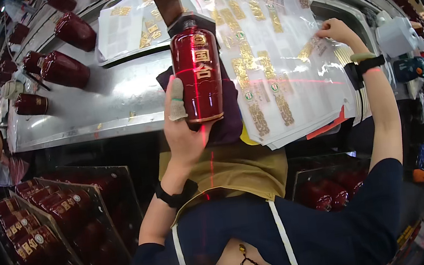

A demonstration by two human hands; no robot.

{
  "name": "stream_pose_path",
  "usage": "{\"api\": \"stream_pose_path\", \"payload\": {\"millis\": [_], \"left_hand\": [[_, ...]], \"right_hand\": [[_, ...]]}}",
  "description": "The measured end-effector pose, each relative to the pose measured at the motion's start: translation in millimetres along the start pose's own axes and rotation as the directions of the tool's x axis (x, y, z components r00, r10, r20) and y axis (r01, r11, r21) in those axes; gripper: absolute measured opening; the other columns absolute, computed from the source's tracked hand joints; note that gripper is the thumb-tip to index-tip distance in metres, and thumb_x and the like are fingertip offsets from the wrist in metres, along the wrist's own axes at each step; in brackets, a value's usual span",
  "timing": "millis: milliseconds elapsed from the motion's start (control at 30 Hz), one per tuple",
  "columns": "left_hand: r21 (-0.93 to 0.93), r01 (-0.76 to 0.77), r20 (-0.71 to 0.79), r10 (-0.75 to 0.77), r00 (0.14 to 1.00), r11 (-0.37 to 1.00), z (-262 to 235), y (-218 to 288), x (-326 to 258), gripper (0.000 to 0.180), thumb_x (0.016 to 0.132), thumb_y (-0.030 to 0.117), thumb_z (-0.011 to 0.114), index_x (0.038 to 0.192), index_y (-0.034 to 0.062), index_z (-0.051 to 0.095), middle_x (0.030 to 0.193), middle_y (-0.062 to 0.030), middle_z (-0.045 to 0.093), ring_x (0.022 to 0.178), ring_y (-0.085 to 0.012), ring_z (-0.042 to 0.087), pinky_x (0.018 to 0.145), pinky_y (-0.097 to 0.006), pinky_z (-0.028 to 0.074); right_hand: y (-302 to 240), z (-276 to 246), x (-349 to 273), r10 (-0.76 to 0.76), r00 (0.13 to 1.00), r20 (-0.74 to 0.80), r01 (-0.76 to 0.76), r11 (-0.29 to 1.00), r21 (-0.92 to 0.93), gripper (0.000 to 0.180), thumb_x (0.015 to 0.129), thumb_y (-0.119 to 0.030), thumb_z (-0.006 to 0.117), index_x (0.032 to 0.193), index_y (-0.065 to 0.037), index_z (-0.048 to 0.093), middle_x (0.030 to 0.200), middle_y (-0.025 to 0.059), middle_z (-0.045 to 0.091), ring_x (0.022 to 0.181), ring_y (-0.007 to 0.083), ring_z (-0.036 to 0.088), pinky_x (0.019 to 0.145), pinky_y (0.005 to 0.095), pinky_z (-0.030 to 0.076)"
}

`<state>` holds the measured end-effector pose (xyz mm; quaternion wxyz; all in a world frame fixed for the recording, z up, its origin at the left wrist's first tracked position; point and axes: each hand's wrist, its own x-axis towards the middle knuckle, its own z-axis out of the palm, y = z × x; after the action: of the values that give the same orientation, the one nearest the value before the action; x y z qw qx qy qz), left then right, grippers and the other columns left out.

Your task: Applying decorative labels and seals to red liquor bottles on a production line.

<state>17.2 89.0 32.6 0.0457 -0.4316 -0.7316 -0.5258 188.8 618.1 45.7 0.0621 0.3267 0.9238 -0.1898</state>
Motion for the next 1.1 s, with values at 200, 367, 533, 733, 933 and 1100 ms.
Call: {"api": "stream_pose_path", "payload": {"millis": [200, 367, 533, 733, 933, 1100], "left_hand": [[0.078, -0.014, -0.010, 0.015, 1.000, 0.997, -12.5, 8.4, 6.3, 0.101, 0.067, 0.011, 0.096, 0.152, -0.0006, 0.044, 0.153, -0.0179, 0.048, 0.132, -0.0340, 0.056, 0.107, -0.039, 0.049], [-0.039, 0.047, 0.049, -0.045, 0.998, 0.998, -23.5, 2.3, 4.7, 0.092, 0.068, 0.002, 0.089, 0.150, -0.0012, 0.048, 0.148, -0.0170, 0.052, 0.130, -0.0349, 0.056, 0.107, -0.040, 0.049], [-0.016, 0.040, 0.131, -0.038, 0.991, 0.999, -31.8, -3.0, 10.1, 0.093, 0.068, 0.005, 0.091, 0.150, -0.0017, 0.049, 0.145, -0.0186, 0.054, 0.130, -0.0354, 0.056, 0.107, -0.041, 0.048], [-0.178, 0.114, 0.236, -0.070, 0.969, 0.978, -53.9, 5.6, 31.3, 0.099, 0.066, 0.019, 0.098, 0.149, -0.0033, 0.049, 0.146, -0.0183, 0.054, 0.134, -0.0322, 0.055, 0.114, -0.042, 0.043], [-0.644, 0.109, 0.224, 0.050, 0.973, 0.757, -51.2, 19.8, 69.2, 0.064, 0.108, 0.038, 0.053, 0.152, -0.0075, 0.044, 0.145, -0.0218, 0.056, 0.139, -0.0282, 0.051, 0.118, -0.041, 0.037], [-0.723, 0.355, 0.422, -0.028, 0.906, 0.593, -55.8, 34.0, 70.7, 0.048, 0.114, 0.028, 0.040, 0.145, -0.0071, 0.050, 0.137, -0.0160, 0.062, 0.128, -0.0223, 0.058, 0.112, -0.036, 0.043]], "right_hand": [[-87.0, -44.3, -61.4, -0.051, 0.974, -0.219, 0.026, 0.993, -0.117, 0.035, 0.086, -0.032, 0.079, 0.084, 0.001, 0.071, 0.071, 0.0107, 0.063, 0.065, 0.0186, 0.058, 0.062, 0.0358, 0.045], [-176.5, -49.6, -128.9, -0.072, 0.990, -0.123, 0.107, 0.944, 0.312, 0.030, 0.097, -0.025, 0.072, 0.082, 0.001, 0.066, 0.071, -0.0039, 0.057, 0.068, 0.0041, 0.045, 0.062, 0.0244, 0.036], [-220.2, -25.9, -167.3, -0.068, 0.995, -0.070, 0.097, 0.800, 0.592, 0.024, 0.100, -0.021, 0.069, 0.087, -0.001, 0.067, 0.073, -0.0042, 0.059, 0.067, 0.0025, 0.048, 0.061, 0.0206, 0.036], [-271.9, 14.4, -183.1, -0.161, 0.986, -0.049, 0.134, 0.572, 0.809, 0.023, 0.102, -0.019, 0.066, 0.092, 0.002, 0.068, 0.083, 0.0029, 0.068, 0.071, 0.0063, 0.058, 0.065, 0.0236, 0.048], [-339.7, 4.2, -180.5, -0.347, 0.925, -0.155, 0.269, 0.308, 0.913, 0.023, 0.103, -0.019, 0.067, 0.095, 0.003, 0.070, 0.082, 0.0034, 0.069, 0.072, 0.0070, 0.063, 0.064, 0.0232, 0.052], [-356.9, 7.8, -175.4, -0.397, 0.892, -0.214, 0.289, 0.138, 0.947, 0.019, 0.102, -0.017, 0.069, 0.097, 0.002, 0.069, 0.083, 0.0030, 0.070, 0.071, 0.0063, 0.063, 0.064, 0.0221, 0.052]]}}
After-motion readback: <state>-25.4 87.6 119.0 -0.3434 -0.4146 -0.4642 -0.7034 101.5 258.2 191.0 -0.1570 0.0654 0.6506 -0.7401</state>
